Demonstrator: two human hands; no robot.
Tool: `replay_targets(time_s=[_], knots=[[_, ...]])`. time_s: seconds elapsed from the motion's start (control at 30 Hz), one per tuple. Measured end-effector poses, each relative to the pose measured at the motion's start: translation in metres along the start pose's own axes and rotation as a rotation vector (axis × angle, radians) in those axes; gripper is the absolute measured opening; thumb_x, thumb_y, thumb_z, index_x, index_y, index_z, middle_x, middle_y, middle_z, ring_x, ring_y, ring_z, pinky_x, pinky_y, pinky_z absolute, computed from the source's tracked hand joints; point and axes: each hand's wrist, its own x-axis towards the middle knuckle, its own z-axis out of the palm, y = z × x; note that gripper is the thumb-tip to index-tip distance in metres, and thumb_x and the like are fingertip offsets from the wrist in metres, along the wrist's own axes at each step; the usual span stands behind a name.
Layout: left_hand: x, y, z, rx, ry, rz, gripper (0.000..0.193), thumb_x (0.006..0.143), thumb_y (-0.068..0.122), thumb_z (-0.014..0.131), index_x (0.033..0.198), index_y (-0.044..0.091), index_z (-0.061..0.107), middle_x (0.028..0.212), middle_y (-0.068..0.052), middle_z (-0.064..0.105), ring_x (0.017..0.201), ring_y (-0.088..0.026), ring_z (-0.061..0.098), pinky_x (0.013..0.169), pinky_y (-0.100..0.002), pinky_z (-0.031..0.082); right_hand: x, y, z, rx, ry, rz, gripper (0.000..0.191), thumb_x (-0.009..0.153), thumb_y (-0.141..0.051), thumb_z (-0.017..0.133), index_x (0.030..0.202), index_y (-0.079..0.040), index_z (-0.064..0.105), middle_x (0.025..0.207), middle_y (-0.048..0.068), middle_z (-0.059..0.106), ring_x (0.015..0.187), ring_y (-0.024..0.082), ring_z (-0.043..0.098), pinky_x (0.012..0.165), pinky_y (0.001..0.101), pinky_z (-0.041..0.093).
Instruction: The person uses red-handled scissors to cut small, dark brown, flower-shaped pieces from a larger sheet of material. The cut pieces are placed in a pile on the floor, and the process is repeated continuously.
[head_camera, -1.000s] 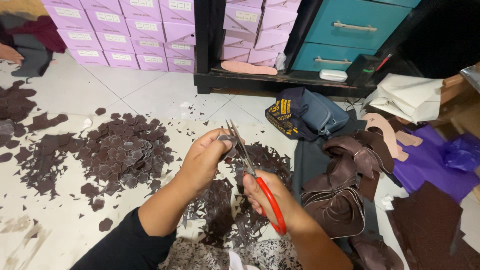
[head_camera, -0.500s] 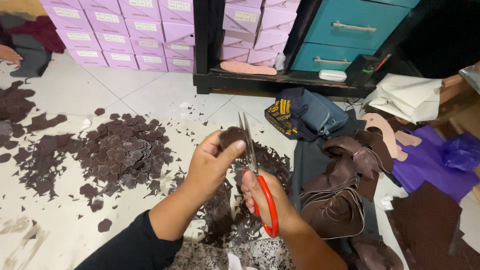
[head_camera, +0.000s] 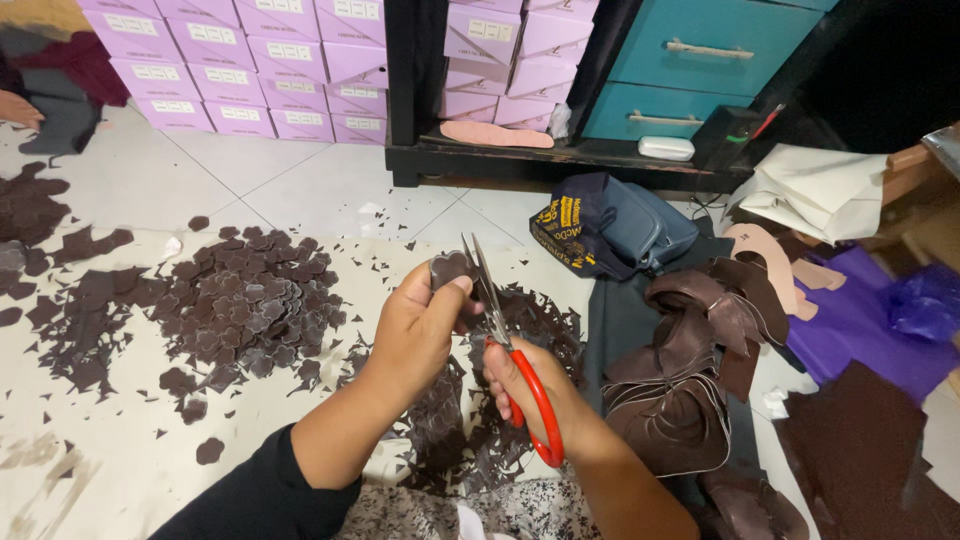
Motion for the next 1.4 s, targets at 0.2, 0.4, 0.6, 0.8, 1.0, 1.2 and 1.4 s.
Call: replay_targets(time_s=[0.2,0.4,0.6,0.8,1.0,1.2,1.4], knots=[[-0.002,0.000,0.001,-0.034,0.032,-0.049,0.023,0.103,0.024,0.053,0.104,0.005,0.066,0.082,-0.001,0.066,0.075,-0.008,0.065,0.061,-0.024,0.053,0.001,0.006,0.001,0.057,-0.014,0.027,0.043,0.101,-0.049,0.049,0.092,-0.007,0.055,0.078,0.000,0.051,0.064,0.008,0.050,0.058,0.0241,0.048],[-0.001,-0.002,0.000,-0.057,0.023,-0.108,0.023,0.101,0.023,0.054,0.101,0.004,0.065,0.084,-0.002,0.068,0.078,-0.010,0.067,0.062,-0.026,0.054,0.003,0.005,0.000,-0.084,-0.005,0.015,0.048,0.102,-0.052,0.048,0.091,-0.006,0.055,0.077,0.000,0.051,0.064,0.009,0.051,0.057,0.0248,0.050],[-0.001,0.000,0.002,-0.080,0.018,-0.104,0.023,0.101,0.023,0.053,0.101,0.004,0.065,0.088,-0.003,0.068,0.080,-0.011,0.067,0.063,-0.027,0.055,0.003,0.005,0.001,-0.018,-0.014,-0.012,0.045,0.102,-0.051,0.047,0.092,-0.008,0.055,0.079,-0.001,0.051,0.066,0.008,0.051,0.059,0.0244,0.050],[-0.003,0.002,0.003,-0.097,0.027,-0.101,0.023,0.102,0.023,0.053,0.101,0.003,0.064,0.086,-0.003,0.067,0.079,-0.011,0.067,0.065,-0.027,0.056,0.004,0.004,0.002,0.071,0.011,0.022,0.041,0.103,-0.046,0.049,0.087,-0.009,0.051,0.076,-0.001,0.048,0.061,0.008,0.046,0.052,0.0237,0.043],[-0.003,0.004,0.001,-0.104,-0.010,-0.045,0.024,0.105,0.021,0.050,0.105,0.001,0.065,0.086,-0.005,0.068,0.078,-0.011,0.064,0.068,-0.027,0.056,0.002,0.001,0.004,0.074,-0.016,-0.013,0.041,0.105,-0.045,0.047,0.086,-0.008,0.050,0.073,-0.001,0.045,0.058,0.008,0.043,0.049,0.0234,0.041],[0.001,0.010,-0.005,0.002,-0.036,0.041,0.025,0.103,0.017,0.049,0.107,0.000,0.067,0.090,-0.005,0.071,0.081,-0.011,0.068,0.073,-0.028,0.059,-0.002,-0.004,0.000,0.070,-0.039,-0.008,0.040,0.104,-0.044,0.049,0.086,-0.008,0.049,0.071,-0.002,0.044,0.058,0.007,0.042,0.048,0.0230,0.038],[0.006,0.016,-0.012,0.129,-0.133,0.188,0.021,0.103,0.012,0.050,0.103,-0.002,0.067,0.091,-0.005,0.071,0.082,-0.011,0.069,0.075,-0.028,0.059,-0.008,-0.015,-0.005,0.054,-0.038,0.033,0.043,0.103,-0.045,0.049,0.083,-0.007,0.049,0.067,-0.003,0.043,0.053,0.006,0.039,0.044,0.0224,0.036]])
